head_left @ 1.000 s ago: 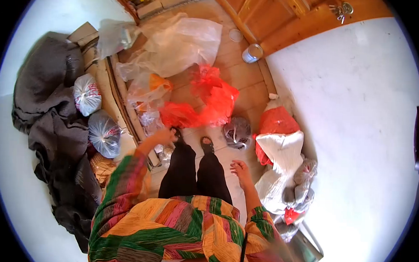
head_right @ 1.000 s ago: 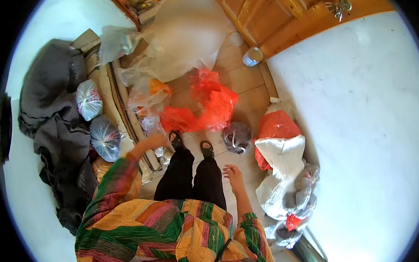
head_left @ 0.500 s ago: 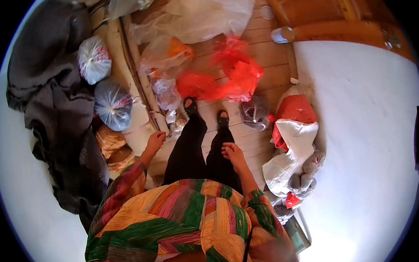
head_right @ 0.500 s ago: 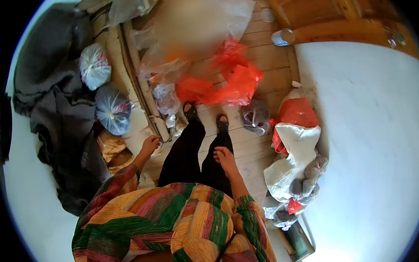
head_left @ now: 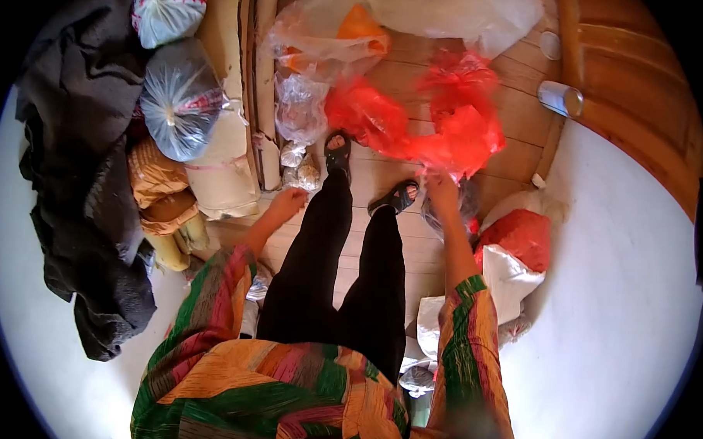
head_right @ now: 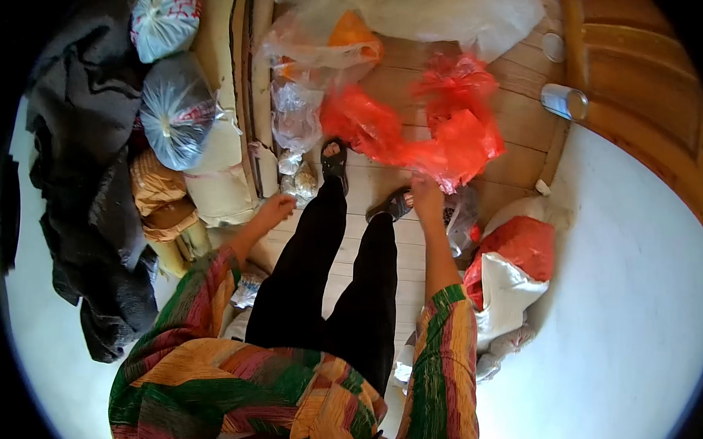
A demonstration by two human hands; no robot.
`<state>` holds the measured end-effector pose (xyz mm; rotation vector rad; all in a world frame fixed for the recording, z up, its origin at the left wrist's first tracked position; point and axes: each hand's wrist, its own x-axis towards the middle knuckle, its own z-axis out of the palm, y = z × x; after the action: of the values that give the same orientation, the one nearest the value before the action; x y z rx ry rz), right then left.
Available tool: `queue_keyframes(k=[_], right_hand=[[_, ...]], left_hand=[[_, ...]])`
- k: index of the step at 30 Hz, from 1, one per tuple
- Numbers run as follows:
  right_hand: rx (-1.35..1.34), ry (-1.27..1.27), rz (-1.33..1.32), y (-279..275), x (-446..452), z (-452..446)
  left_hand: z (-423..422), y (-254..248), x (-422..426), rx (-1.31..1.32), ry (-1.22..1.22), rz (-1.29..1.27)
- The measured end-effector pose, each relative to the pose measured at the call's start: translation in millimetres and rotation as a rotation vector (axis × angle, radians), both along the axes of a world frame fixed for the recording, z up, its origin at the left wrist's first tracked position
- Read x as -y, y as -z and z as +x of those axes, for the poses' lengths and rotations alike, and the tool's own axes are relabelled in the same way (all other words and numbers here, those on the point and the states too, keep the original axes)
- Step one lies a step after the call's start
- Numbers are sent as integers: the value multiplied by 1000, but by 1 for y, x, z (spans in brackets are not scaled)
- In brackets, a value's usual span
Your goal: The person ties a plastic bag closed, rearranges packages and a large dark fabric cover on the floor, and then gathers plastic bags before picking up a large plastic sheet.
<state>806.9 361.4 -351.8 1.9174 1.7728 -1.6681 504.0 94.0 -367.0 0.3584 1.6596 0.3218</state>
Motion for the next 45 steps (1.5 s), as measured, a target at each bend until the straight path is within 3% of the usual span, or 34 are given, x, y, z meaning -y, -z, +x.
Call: queue_keyframes(k=[1, 2, 4, 6, 8, 10, 13, 14, 16, 17, 19, 21, 23, 24, 26, 28, 30, 32, 34, 35, 37, 38, 40, 45], right_hand=[[30, 12, 1, 1, -15, -16], [27, 0, -18, 33, -21, -22], [-205, 238, -149, 94, -24, -24], [-186, 209, -200, 111, -25, -49], [-157, 174, -245, 143, -15, -62], [-133, 91, -27, 183, -2, -64], [-80, 138, 4, 217, 11, -62], [-69, 134, -5, 222, 16, -58], [-104, 298, -234, 230, 20, -53], [-101, 298, -237, 230, 22, -50], [-95, 481, -384, 222, 25, -46], [-107, 541, -290, 208, 26, -38], [-126, 587, -198, 190, 25, -38], [-95, 459, -96, 177, 23, -41], [-62, 323, 6, 150, 19, -48], [-111, -171, 157, 126, 21, -59], [28, -291, 170, 111, 31, -68], [166, -409, 184, 111, 29, -63], [381, -520, -33, 131, 23, -46], [384, -522, -36, 137, 22, -35], [146, -178, -161, 147, 23, -15], [149, -178, -170, 150, 27, -7], [-19, -8, -78, 142, 30, 5], [6, 150, -193, 98, 39, 20]], left_hand=[[-2, 30, -5, -58, 93, 35], [1, 65, -9, -327, 177, 200], [-6, 88, -72, -322, 209, 127], [-6, 135, -106, -642, 222, 404], [-17, 183, -150, -718, 280, 481], [-21, 213, -193, -823, 291, 497], [-16, 251, -227, -930, 234, 460], [-17, 263, -225, -920, 231, 449], [-20, 276, -225, -313, 41, 546], [-17, 278, -220, -310, 40, 543], [0, 232, -216, -370, 527, 314], [29, 197, -193, -383, 529, 569], [55, 177, -170, -338, 661, 618], [65, 153, -167, -383, 803, 657], [86, 123, -163, -316, 837, 620], [113, 115, -157, -198, 819, 493], [138, 122, -136, -314, 708, 916], [156, 108, -130, -202, 777, 807], [168, 88, -133, -136, 692, 696], [175, 82, -127, -154, 739, 672], [179, 71, -123, -109, 708, 658], [181, 64, -121, -66, 678, 646], [179, 40, -122, -28, 699, 592], [175, 9, -115, 197, 854, 520]])
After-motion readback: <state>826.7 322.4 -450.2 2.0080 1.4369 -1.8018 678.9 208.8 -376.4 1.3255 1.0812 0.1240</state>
